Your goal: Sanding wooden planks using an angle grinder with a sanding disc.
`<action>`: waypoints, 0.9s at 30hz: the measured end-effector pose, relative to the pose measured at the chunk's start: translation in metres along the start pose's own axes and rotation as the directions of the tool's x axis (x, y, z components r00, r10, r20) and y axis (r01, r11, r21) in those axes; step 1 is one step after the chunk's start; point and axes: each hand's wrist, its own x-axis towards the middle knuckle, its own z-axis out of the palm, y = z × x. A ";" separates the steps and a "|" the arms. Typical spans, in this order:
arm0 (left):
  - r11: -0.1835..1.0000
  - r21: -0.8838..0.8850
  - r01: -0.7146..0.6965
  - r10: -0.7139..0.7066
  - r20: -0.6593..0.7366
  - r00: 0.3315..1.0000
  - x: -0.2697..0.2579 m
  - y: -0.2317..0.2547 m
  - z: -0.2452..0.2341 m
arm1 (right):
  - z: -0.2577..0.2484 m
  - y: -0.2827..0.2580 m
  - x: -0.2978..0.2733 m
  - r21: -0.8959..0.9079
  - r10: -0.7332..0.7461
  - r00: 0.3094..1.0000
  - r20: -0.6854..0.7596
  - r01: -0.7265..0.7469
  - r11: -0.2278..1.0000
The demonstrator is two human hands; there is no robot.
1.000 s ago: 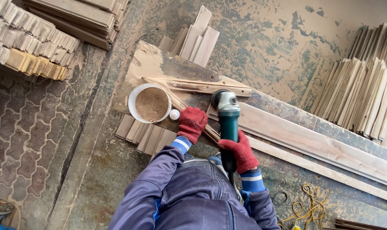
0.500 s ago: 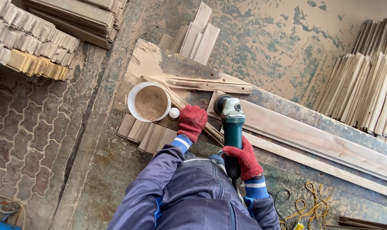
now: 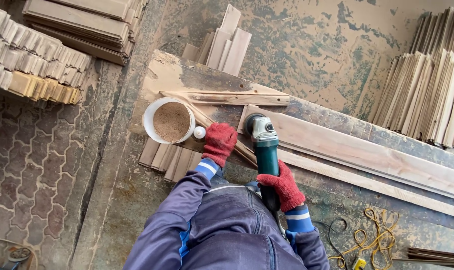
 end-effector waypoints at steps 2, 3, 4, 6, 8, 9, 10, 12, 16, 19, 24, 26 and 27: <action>0.969 -0.243 -0.030 0.012 -0.076 0.997 0.006 0.001 -0.024 | 0.001 -0.001 0.002 -0.002 -0.019 1.000 0.015 0.019 1.000; 0.970 -0.241 -0.031 0.013 -0.075 0.997 0.004 -0.001 -0.021 | 0.001 -0.004 0.002 0.000 -0.019 1.000 0.017 0.019 1.000; 0.966 -0.256 -0.047 0.025 -0.088 0.996 0.002 -0.003 -0.018 | 0.002 -0.007 0.003 -0.032 -0.024 0.999 0.029 0.025 0.999; 0.961 -0.269 -0.060 0.034 -0.102 0.994 -0.001 -0.006 -0.015 | 0.003 -0.008 0.004 -0.068 -0.029 0.999 0.045 0.032 0.997; 0.956 -0.284 -0.071 0.037 -0.121 0.992 -0.003 -0.007 -0.012 | 0.003 -0.006 0.006 -0.095 -0.018 0.998 0.055 0.024 0.995; 0.957 -0.282 -0.066 0.032 -0.124 0.992 -0.003 -0.008 -0.010 | 0.004 -0.009 0.005 -0.100 -0.020 0.998 0.059 0.026 0.995; 0.956 -0.287 -0.066 0.030 -0.129 0.991 -0.005 -0.009 -0.008 | 0.005 -0.012 0.004 -0.092 -0.021 0.998 0.053 0.026 0.995; 0.954 -0.293 -0.064 0.026 -0.133 0.991 -0.008 -0.010 -0.004 | 0.006 -0.015 0.006 -0.085 -0.020 0.999 0.046 0.024 0.996; 0.963 -0.260 -0.076 0.041 -0.140 0.989 -0.011 -0.010 0.004 | -0.006 -0.003 0.027 0.054 -0.016 1.000 -0.015 0.017 0.998; 0.964 -0.253 -0.078 0.042 -0.145 0.989 -0.011 -0.012 0.003 | -0.017 0.013 0.041 0.145 -0.005 1.000 -0.026 0.009 0.989; 0.975 -0.202 -0.093 0.057 -0.181 0.982 -0.014 -0.015 0.014 | -0.001 -0.002 0.023 0.146 0.042 0.999 0.001 -0.042 0.988; 0.957 -0.281 -0.069 0.043 -0.099 0.994 -0.006 -0.010 -0.004 | 0.004 0.006 0.026 -0.185 0.007 0.999 0.053 0.002 0.983; 0.958 -0.280 -0.070 0.045 -0.095 0.995 -0.007 -0.011 -0.004 | 0.005 0.004 0.027 -0.182 0.010 0.999 0.054 0.000 0.983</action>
